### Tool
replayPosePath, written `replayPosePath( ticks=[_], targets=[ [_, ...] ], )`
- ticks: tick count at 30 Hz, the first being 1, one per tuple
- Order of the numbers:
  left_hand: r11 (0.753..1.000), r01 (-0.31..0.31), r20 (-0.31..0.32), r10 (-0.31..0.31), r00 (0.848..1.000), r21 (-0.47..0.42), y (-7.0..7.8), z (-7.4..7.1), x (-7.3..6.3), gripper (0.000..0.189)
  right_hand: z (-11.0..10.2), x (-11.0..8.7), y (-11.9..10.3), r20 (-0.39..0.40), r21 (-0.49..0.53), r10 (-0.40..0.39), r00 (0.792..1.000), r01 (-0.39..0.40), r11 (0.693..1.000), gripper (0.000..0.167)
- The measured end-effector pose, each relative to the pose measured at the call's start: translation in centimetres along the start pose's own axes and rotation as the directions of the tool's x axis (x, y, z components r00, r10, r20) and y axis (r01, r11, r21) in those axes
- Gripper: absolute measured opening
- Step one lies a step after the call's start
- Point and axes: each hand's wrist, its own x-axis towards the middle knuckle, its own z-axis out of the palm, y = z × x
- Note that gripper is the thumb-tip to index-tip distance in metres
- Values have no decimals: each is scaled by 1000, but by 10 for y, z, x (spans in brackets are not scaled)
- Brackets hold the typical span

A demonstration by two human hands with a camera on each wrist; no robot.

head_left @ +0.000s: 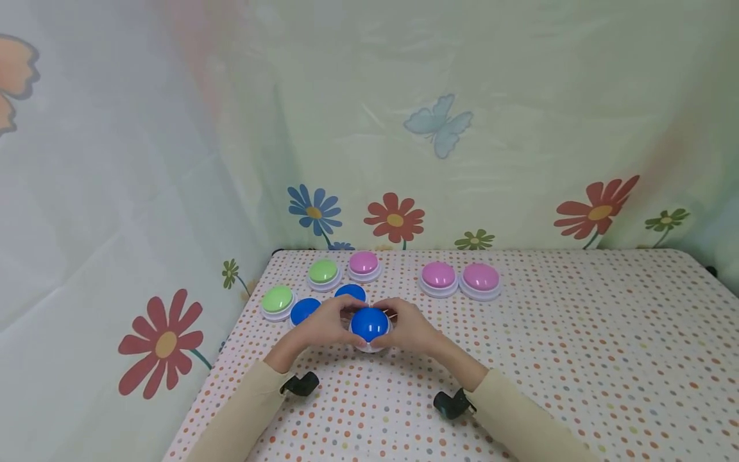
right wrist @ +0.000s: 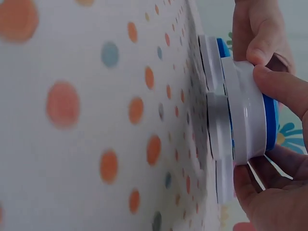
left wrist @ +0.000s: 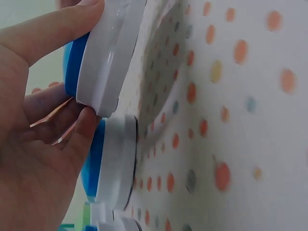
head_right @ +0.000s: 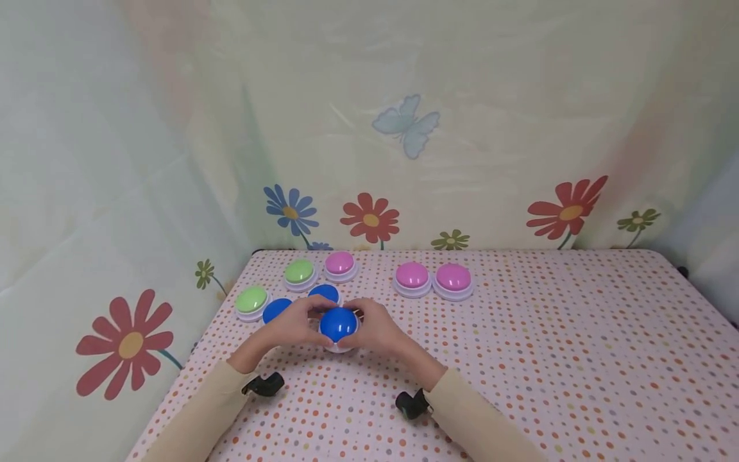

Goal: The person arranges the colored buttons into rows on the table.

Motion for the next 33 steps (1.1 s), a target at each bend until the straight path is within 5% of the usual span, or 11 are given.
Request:
replayPosePath(
  ticks=[19,28,33],
  targets=[
    [995,-99,42,100,994,-30,42,10,75,72,-68,-10,19,-92,-72,-3,996,-4,997,70],
    [974,-221,57,223,973,-40,66,18,120,71,-109,-18,29,-118,-49,-29,993,23,999,70],
    [970,-239,76,242,967,-39,82,22,143,71,-132,-22,34,-146,-114,-10,989,-7,994,73]
  ],
)
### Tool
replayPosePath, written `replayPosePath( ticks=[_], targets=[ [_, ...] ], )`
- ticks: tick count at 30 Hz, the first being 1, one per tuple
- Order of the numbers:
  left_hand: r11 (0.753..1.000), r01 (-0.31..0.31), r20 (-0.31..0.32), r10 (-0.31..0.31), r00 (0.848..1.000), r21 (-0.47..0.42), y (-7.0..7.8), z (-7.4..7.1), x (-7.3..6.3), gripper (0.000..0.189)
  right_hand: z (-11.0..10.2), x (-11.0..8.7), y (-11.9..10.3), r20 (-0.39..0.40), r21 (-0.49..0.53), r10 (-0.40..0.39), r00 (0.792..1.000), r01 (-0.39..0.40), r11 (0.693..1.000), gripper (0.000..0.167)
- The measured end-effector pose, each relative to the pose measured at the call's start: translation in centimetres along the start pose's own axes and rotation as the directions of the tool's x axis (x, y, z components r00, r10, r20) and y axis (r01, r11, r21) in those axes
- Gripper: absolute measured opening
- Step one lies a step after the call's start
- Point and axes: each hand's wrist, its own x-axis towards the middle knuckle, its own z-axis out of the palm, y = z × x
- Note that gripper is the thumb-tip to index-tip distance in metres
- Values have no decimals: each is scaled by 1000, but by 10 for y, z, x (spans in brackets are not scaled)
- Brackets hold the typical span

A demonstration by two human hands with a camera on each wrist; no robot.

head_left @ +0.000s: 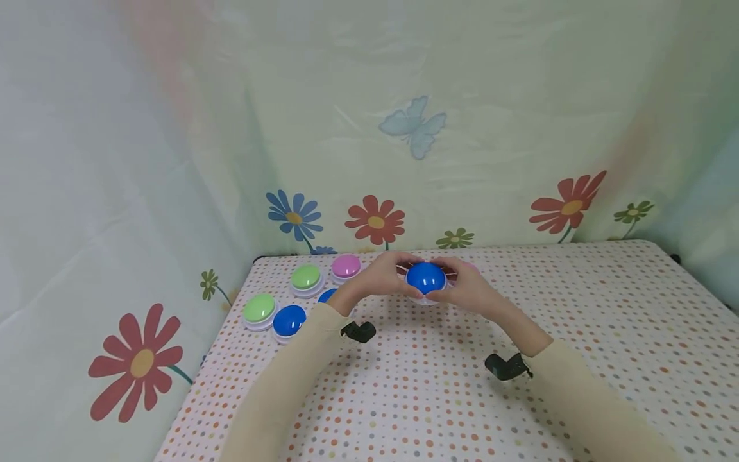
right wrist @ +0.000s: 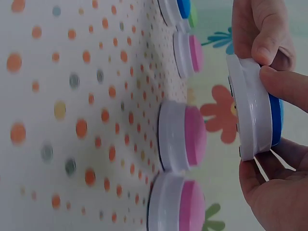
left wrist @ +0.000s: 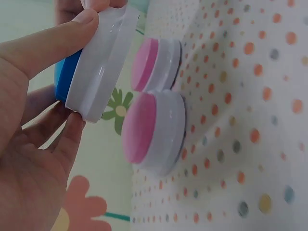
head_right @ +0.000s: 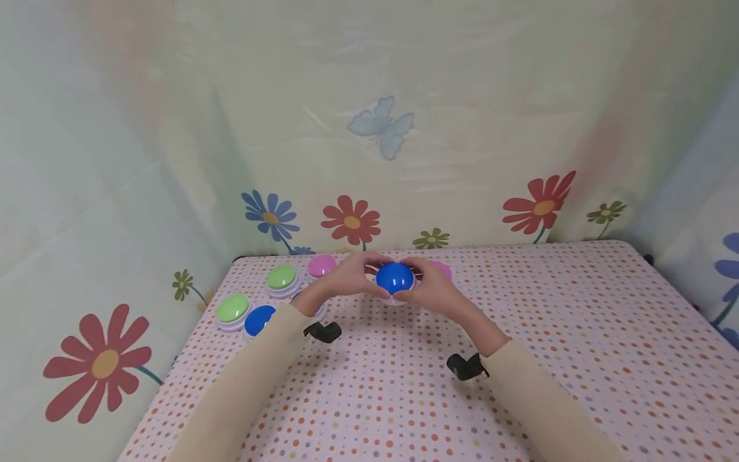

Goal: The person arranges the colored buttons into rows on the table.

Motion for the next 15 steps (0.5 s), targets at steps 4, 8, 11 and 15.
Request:
replayPosePath(
  ticks=[4,8,11,15],
  targets=[
    [1000,-13,8,13,1000,-3,7,3,22,70,-18,0,6,-15,-29,12,1000,-13,1000,73],
    [1000,0,0,0,1000,-15,16,7,44,69,-37,-1,13,-28,-13,43,999,-44,999,73],
    [999,13,4,-13,1000,-37,21,10,59,69,-49,-2,18,-35,-6,77,996,-77,997,73],
    [997,20,25,-18,1000,-74,27,16,75,70,-61,-3,24,-39,2,123,992,-123,992,75]
  ],
)
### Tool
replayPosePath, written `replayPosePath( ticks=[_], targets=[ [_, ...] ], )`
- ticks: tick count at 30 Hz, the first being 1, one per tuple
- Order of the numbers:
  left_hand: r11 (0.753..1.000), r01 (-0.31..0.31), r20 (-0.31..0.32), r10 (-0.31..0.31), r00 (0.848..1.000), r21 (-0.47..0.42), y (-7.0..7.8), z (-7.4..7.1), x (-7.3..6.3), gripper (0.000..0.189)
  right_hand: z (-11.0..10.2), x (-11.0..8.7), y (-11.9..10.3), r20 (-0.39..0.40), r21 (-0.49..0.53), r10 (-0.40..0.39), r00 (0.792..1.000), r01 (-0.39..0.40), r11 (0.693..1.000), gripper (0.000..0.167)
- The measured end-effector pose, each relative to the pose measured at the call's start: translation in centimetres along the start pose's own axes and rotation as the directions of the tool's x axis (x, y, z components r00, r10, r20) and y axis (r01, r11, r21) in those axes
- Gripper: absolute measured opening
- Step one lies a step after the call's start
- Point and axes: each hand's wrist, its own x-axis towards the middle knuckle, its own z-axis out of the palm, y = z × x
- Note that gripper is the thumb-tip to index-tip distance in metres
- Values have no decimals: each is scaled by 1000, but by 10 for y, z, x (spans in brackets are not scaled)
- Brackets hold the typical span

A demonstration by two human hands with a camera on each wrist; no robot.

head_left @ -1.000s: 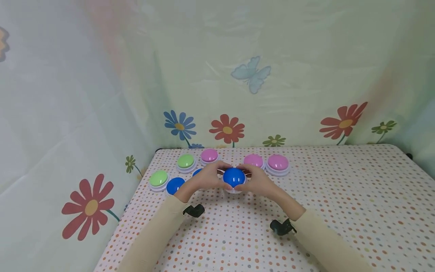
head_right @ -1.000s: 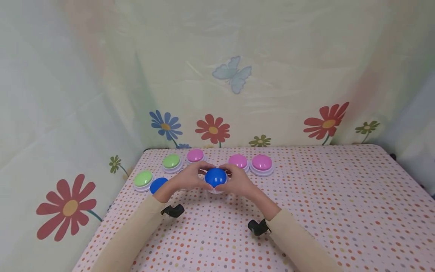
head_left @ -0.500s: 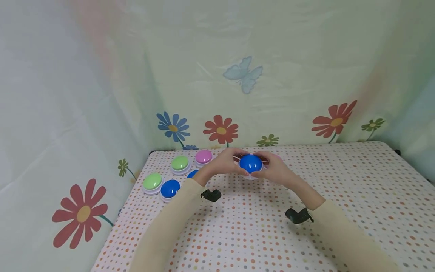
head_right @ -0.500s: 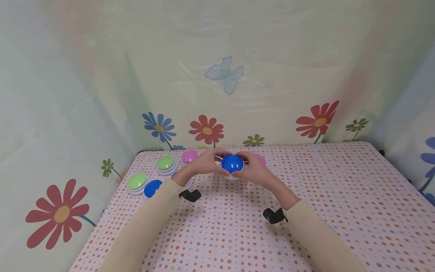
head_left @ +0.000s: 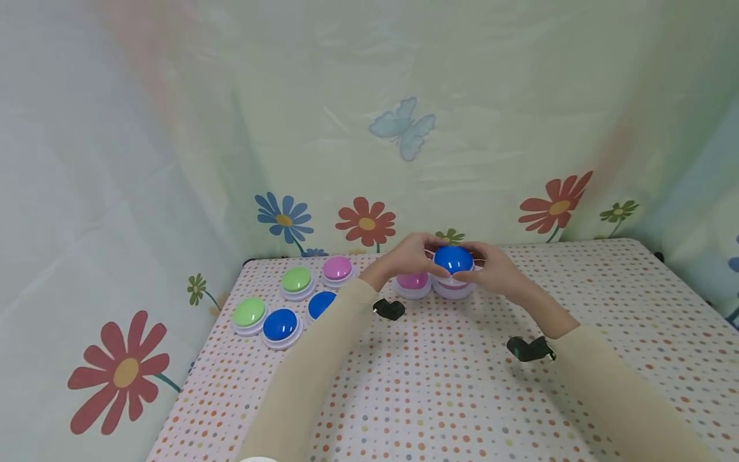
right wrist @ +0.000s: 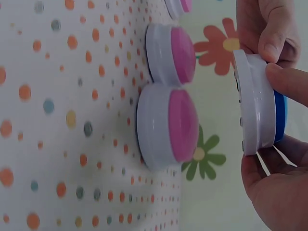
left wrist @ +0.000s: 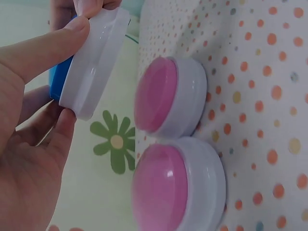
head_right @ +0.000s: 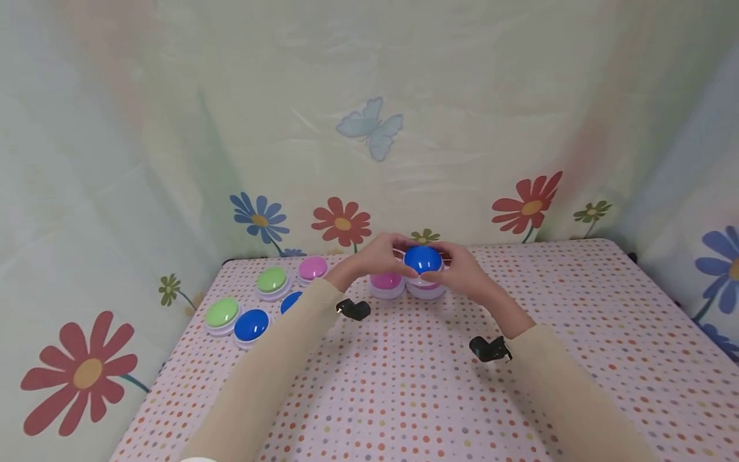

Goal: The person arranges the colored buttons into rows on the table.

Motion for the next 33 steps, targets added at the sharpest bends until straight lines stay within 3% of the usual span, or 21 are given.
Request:
replayPosePath(
  ticks=[8,18,25,29,33],
  targets=[
    [998,31,-2,-31,1000,-46,6,15,26,65,-19,0,13,-16,-4,60,998,-60,998,74],
    [998,57,21,-56,998,-41,12,37,54,63,-38,-6,35,-27,-28,97,995,-97,995,74],
    [994,99,47,-97,994,-42,13,54,66,63,-42,-13,49,-42,-52,96,995,-98,994,77],
    [993,116,55,-115,992,-12,15,57,70,62,-42,-13,58,-62,-53,56,997,-60,997,79],
    [992,125,64,-126,990,15,17,57,73,60,-42,-12,61,-76,-51,74,994,-78,996,81]
  ],
)
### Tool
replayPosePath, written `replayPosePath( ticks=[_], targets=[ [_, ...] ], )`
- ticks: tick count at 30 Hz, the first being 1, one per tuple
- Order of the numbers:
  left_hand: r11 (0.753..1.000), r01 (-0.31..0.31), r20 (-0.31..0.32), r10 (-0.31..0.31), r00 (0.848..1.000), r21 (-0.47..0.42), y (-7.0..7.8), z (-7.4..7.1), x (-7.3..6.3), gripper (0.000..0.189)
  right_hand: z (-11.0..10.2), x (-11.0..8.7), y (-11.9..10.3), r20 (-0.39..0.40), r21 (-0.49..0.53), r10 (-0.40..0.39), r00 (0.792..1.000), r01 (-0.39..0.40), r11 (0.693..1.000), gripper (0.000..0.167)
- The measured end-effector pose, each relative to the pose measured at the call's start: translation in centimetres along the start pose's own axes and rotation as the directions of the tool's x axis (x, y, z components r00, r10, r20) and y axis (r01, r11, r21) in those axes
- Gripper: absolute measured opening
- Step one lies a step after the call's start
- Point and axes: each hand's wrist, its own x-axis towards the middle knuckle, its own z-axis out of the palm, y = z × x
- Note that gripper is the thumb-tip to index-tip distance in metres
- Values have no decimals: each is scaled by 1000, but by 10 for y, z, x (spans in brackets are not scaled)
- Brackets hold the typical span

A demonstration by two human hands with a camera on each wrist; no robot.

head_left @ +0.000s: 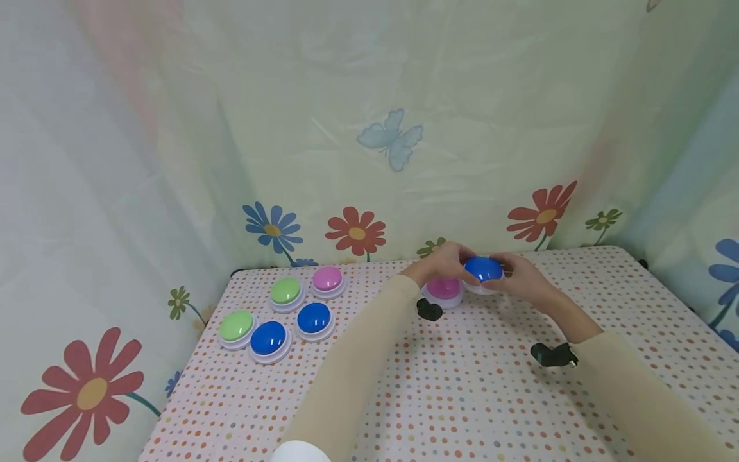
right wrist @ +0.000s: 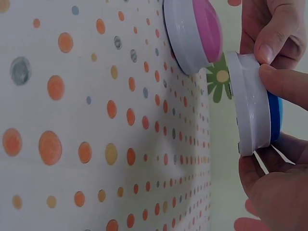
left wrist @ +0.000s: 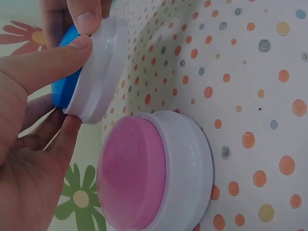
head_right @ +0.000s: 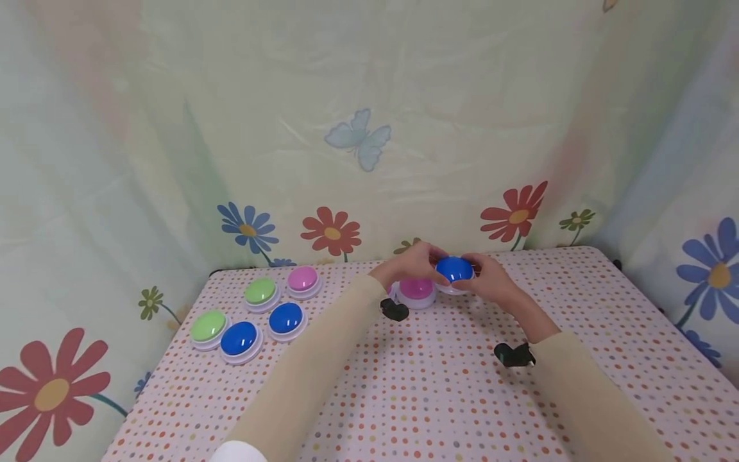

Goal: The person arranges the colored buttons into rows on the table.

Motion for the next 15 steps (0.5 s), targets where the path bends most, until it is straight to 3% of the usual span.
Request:
replayPosePath(
  ticks=[8,15],
  targets=[
    [999,43,3,-43,999,22,-2,7,5,61,3,-2,4,-28,-7,51,998,-52,999,74],
    [998,44,19,-45,999,52,-5,10,8,59,5,-4,6,-16,-1,83,996,-83,997,82]
  ],
)
